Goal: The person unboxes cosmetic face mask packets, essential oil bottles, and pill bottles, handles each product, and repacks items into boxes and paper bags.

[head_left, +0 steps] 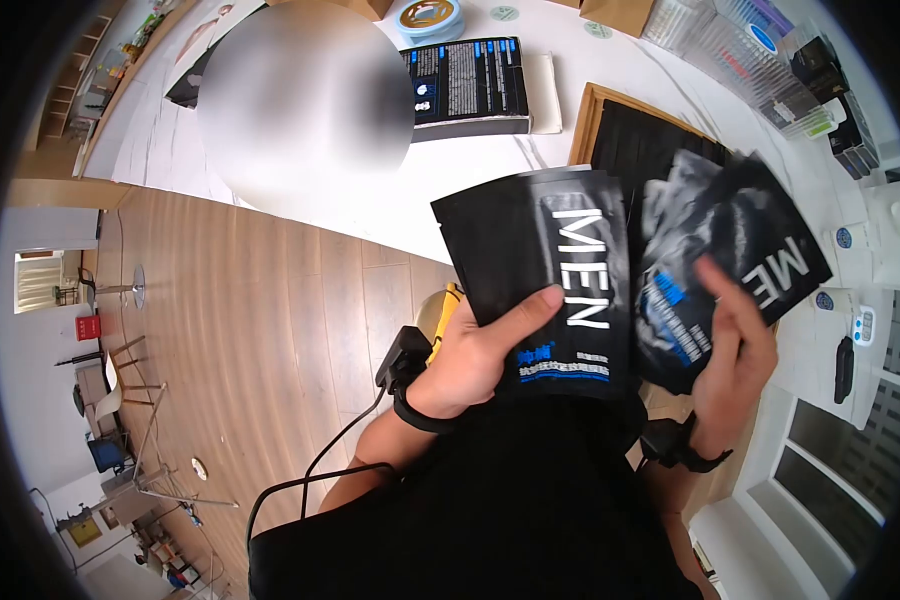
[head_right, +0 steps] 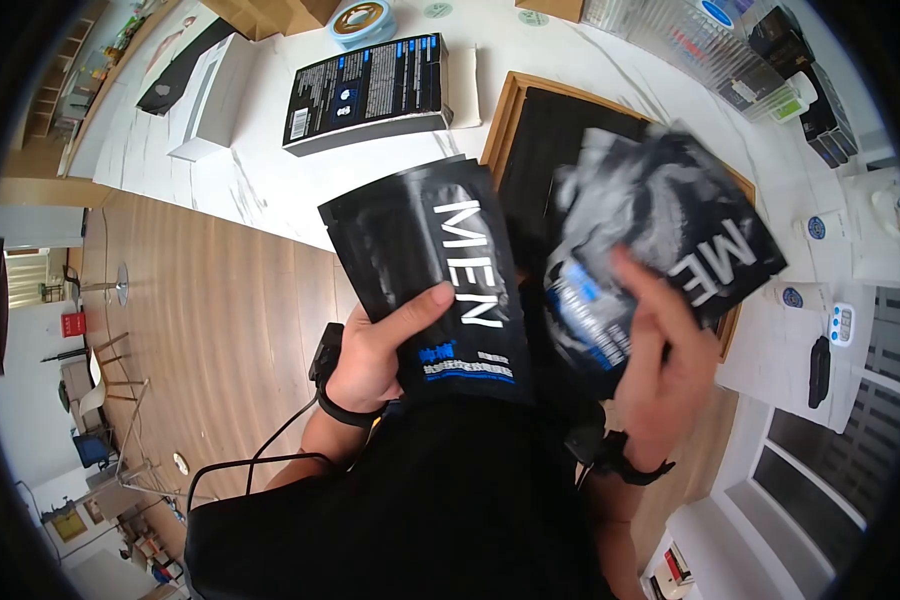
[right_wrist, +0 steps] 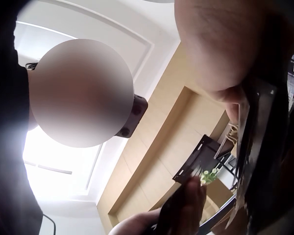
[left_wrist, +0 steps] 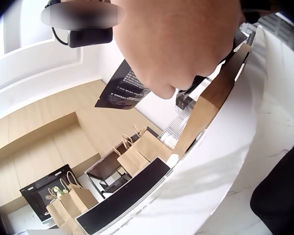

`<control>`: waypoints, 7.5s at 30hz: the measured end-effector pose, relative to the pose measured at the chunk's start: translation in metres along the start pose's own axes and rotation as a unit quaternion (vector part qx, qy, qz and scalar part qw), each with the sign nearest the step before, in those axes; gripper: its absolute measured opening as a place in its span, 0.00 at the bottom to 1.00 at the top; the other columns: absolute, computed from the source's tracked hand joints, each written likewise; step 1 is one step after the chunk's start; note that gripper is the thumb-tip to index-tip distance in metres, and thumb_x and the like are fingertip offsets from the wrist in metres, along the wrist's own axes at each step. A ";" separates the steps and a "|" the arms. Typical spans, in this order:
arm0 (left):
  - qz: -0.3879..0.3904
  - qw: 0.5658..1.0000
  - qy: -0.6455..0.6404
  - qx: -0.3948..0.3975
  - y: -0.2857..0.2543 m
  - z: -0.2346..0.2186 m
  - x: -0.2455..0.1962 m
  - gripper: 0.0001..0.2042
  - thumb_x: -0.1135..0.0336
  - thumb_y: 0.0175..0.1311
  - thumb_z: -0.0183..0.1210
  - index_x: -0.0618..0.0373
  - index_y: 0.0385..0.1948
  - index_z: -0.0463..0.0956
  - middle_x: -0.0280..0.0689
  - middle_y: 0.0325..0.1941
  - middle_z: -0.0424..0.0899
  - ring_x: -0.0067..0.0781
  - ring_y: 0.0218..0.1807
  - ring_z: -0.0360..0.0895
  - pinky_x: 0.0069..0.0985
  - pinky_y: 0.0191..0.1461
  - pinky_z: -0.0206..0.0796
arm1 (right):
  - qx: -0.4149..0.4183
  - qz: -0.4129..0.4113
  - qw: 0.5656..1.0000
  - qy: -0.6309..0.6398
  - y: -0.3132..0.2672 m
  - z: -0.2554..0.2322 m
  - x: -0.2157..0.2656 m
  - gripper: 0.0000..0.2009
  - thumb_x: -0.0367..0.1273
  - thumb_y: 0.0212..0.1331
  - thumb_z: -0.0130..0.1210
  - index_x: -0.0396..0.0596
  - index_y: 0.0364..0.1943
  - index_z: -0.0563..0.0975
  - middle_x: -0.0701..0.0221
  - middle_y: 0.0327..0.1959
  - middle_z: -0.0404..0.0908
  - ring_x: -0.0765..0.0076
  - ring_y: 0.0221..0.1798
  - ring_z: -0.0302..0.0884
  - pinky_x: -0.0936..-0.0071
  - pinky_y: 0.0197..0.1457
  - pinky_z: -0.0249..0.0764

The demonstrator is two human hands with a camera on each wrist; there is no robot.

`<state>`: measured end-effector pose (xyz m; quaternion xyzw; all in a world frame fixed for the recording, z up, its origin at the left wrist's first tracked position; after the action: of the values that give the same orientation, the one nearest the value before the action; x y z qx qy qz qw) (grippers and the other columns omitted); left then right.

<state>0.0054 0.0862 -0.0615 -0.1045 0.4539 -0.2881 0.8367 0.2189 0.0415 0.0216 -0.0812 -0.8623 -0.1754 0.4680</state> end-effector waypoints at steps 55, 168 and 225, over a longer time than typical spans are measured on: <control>0.385 0.502 0.774 -0.008 0.064 0.192 -0.007 0.24 0.43 0.55 0.68 0.57 0.26 0.74 0.40 0.27 0.78 0.43 0.28 0.79 0.35 0.30 0.67 | -0.362 0.106 0.915 0.144 -0.132 -0.148 -0.121 0.12 0.32 0.66 0.60 0.35 0.46 0.81 0.69 0.42 0.84 0.79 0.42 0.78 0.80 0.49 0.72; 0.440 0.404 0.799 0.065 0.097 0.078 -0.179 0.41 0.48 0.52 0.71 0.58 0.66 0.65 0.51 0.67 0.69 0.56 0.68 0.66 0.44 0.71 0.59 | -0.407 0.098 0.902 0.104 -0.105 -0.213 -0.213 0.21 0.32 0.62 0.66 0.32 0.54 0.74 0.62 0.52 0.81 0.72 0.49 0.78 0.75 0.56 0.74; 0.499 0.465 0.728 0.061 -0.030 0.063 -0.175 0.39 0.56 0.34 0.77 0.47 0.57 0.75 0.53 0.61 0.64 0.60 0.59 0.72 0.44 0.55 0.75 | 0.137 -0.174 0.814 0.537 0.039 0.095 0.053 0.28 0.45 0.75 0.44 0.43 0.72 0.60 0.67 0.71 0.66 0.63 0.72 0.63 0.61 0.76 0.59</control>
<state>-0.0286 0.1575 0.1095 0.4392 0.8550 0.1798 0.2091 0.1279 0.1117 0.0272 0.2419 -0.4886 -0.1500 0.8248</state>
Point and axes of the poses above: each hand's wrist, its own y-axis towards the middle knuckle, its own z-axis out of the palm, x = y × z, the point moved 10 cm from there along y, towards the middle knuckle
